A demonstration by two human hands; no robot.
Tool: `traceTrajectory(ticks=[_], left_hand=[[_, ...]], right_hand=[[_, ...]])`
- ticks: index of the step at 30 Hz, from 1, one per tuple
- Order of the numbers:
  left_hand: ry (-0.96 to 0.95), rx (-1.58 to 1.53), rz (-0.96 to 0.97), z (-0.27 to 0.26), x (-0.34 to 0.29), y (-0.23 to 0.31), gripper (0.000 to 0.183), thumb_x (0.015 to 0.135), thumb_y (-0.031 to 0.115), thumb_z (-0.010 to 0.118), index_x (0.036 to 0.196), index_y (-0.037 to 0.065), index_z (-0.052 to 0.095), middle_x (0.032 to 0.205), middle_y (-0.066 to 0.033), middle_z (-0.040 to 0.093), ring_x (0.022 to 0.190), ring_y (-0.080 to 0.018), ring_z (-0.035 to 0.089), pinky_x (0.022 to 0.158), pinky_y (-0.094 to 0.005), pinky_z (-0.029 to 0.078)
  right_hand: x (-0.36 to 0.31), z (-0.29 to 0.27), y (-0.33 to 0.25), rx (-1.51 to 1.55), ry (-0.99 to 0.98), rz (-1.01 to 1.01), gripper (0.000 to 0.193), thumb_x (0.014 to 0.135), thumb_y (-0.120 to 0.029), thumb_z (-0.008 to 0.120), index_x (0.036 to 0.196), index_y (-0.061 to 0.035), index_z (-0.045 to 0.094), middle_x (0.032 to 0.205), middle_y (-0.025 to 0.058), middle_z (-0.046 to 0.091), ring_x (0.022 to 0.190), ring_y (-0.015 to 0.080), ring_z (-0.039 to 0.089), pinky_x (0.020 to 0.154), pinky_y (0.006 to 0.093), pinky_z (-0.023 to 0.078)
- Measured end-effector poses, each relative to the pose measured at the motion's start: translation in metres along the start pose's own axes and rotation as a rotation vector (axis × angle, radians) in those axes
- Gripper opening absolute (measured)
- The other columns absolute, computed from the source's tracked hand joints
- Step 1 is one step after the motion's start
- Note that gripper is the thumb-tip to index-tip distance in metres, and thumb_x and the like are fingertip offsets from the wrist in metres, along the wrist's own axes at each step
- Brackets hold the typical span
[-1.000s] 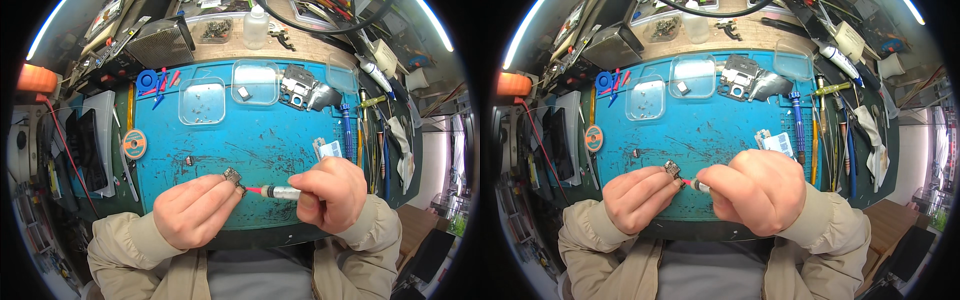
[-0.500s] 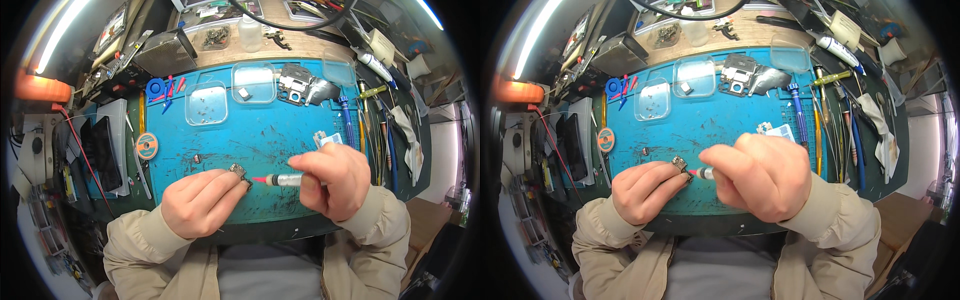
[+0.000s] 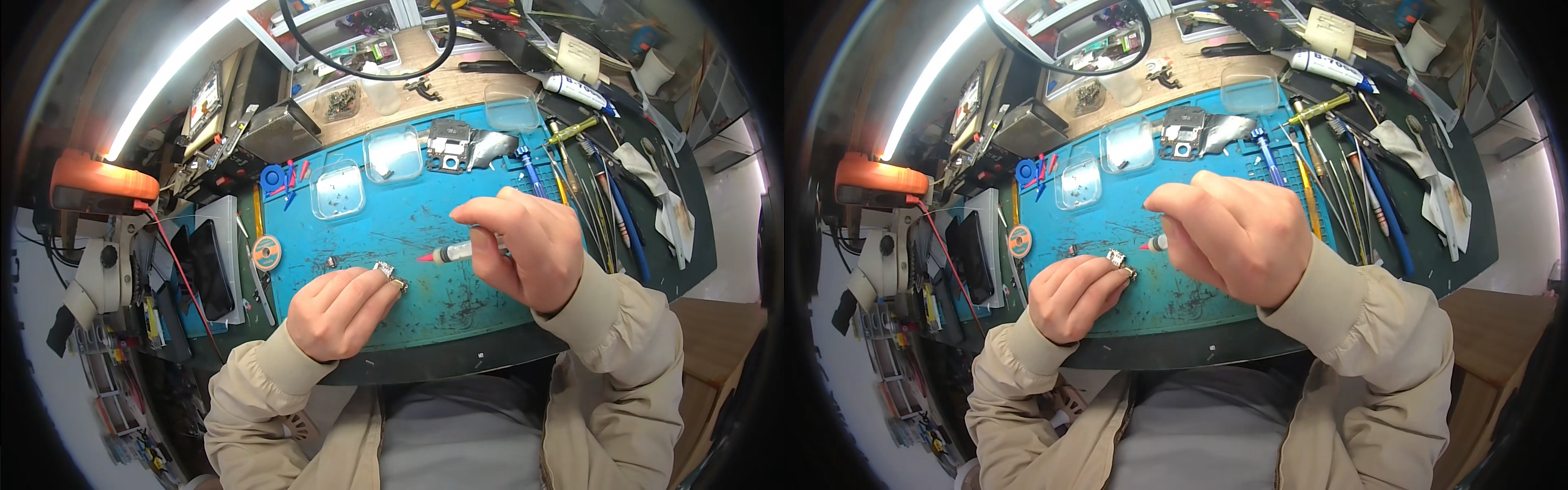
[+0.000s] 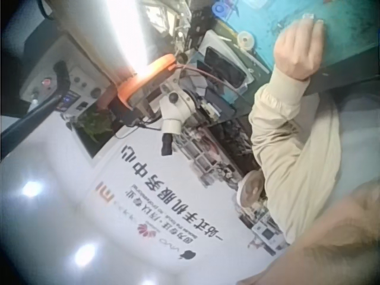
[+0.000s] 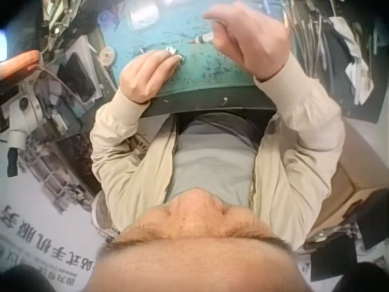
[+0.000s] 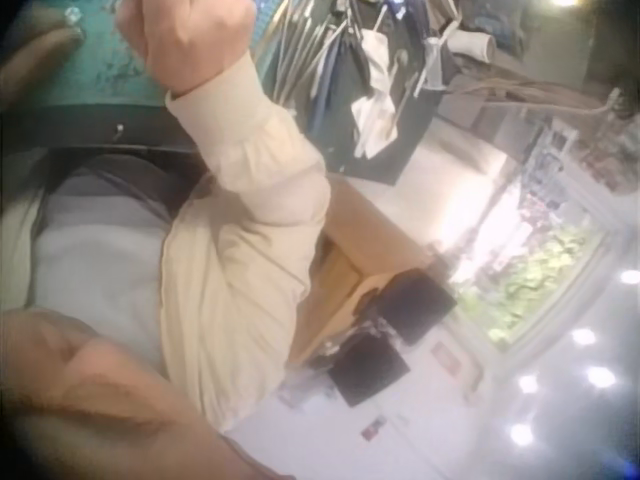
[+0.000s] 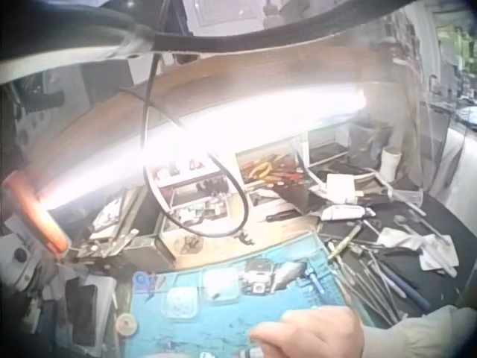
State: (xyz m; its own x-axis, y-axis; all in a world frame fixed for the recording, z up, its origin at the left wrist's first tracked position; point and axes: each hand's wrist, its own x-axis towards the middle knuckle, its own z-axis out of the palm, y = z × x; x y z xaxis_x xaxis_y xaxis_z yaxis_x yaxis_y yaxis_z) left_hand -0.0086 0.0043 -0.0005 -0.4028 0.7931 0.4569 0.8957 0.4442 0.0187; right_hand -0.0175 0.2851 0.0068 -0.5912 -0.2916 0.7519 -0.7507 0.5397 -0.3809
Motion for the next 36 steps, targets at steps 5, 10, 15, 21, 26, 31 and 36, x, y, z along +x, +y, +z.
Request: traceTrajectory(ticks=[5, 10, 15, 21, 26, 31, 36], left_hand=[[0.031, -0.014, -0.01, 0.0, 0.006, -0.001, 0.026, 0.081, 0.007, 0.085, 0.104, 0.002, 0.074, 0.101, -0.0083, 0.072, 0.085, -0.0234, 0.073, 0.069, -0.0344, 0.059], [0.021, 0.007, 0.007, 0.003, 0.008, 0.0, 0.026, 0.081, 0.006, 0.086, 0.104, 0.002, 0.074, 0.101, -0.0084, 0.072, 0.082, -0.0231, 0.072, 0.068, -0.0348, 0.058], [0.074, -0.168, -0.177, -0.005, 0.013, 0.006, 0.021, 0.084, -0.001, 0.083, 0.102, 0.001, 0.074, 0.099, -0.01, 0.073, 0.08, -0.0223, 0.071, 0.069, -0.0322, 0.058], [0.027, -0.469, -0.561, -0.005, 0.021, 0.015, 0.017, 0.086, -0.005, 0.08, 0.101, 0.0, 0.073, 0.098, -0.0092, 0.072, 0.075, -0.0189, 0.069, 0.068, -0.0311, 0.058], [0.035, -0.358, -0.398, -0.002, 0.025, 0.015, 0.018, 0.085, -0.004, 0.082, 0.1, 0.001, 0.072, 0.097, -0.0099, 0.071, 0.077, -0.0232, 0.071, 0.067, -0.0336, 0.059], [0.047, -0.32, -0.369, 0.003, 0.027, 0.019, 0.018, 0.084, -0.008, 0.08, 0.099, -0.002, 0.071, 0.098, -0.0113, 0.071, 0.078, -0.0218, 0.07, 0.068, -0.0321, 0.058], [0.061, -0.226, -0.266, 0.004, 0.029, 0.022, 0.023, 0.082, -0.006, 0.082, 0.101, 0.001, 0.071, 0.099, -0.0111, 0.071, 0.08, -0.0269, 0.072, 0.069, -0.0356, 0.059]], right_hand=[[0.0, -0.001, 0.0, 0.013, 0.048, 0.009, 0.024, 0.084, 0.0, 0.075, 0.106, -0.0068, 0.068, 0.075, 0.0068, 0.062, 0.062, 0.0244, 0.065, 0.053, 0.0359, 0.052], [-0.003, -0.001, 0.002, 0.008, 0.058, 0.006, 0.024, 0.084, -0.002, 0.076, 0.105, -0.0087, 0.068, 0.075, 0.0059, 0.062, 0.062, 0.0242, 0.065, 0.054, 0.0356, 0.052], [-0.004, -0.002, 0.005, 0.037, 0.075, -0.04, 0.034, 0.082, 0.011, 0.072, 0.111, -0.0042, 0.067, 0.074, 0.0081, 0.062, 0.056, 0.0237, 0.06, 0.05, 0.0353, 0.047], [-0.003, -0.006, 0.006, 0.029, 0.142, 0.02, 0.024, 0.086, 0.002, 0.075, 0.107, -0.0069, 0.068, 0.075, 0.007, 0.064, 0.061, 0.0243, 0.065, 0.053, 0.0348, 0.051], [-0.003, -0.004, 0.006, 0.022, 0.147, 0.032, 0.019, 0.09, -0.006, 0.079, 0.105, -0.0087, 0.069, 0.079, 0.006, 0.066, 0.063, 0.0248, 0.067, 0.054, 0.0351, 0.053], [-0.011, 0.001, 0.011, -0.017, 0.017, 0.133, 0.026, 0.097, -0.009, 0.078, 0.122, -0.0044, 0.074, 0.089, 0.0114, 0.07, 0.067, 0.0226, 0.069, 0.06, 0.0326, 0.054], [-0.01, 0.008, -0.016, 0.738, -0.222, 0.879, 0.034, 0.109, -0.013, 0.064, 0.137, 0.0055, 0.064, 0.103, 0.0112, 0.074, 0.084, 0.0142, 0.075, 0.068, 0.0286, 0.062]])
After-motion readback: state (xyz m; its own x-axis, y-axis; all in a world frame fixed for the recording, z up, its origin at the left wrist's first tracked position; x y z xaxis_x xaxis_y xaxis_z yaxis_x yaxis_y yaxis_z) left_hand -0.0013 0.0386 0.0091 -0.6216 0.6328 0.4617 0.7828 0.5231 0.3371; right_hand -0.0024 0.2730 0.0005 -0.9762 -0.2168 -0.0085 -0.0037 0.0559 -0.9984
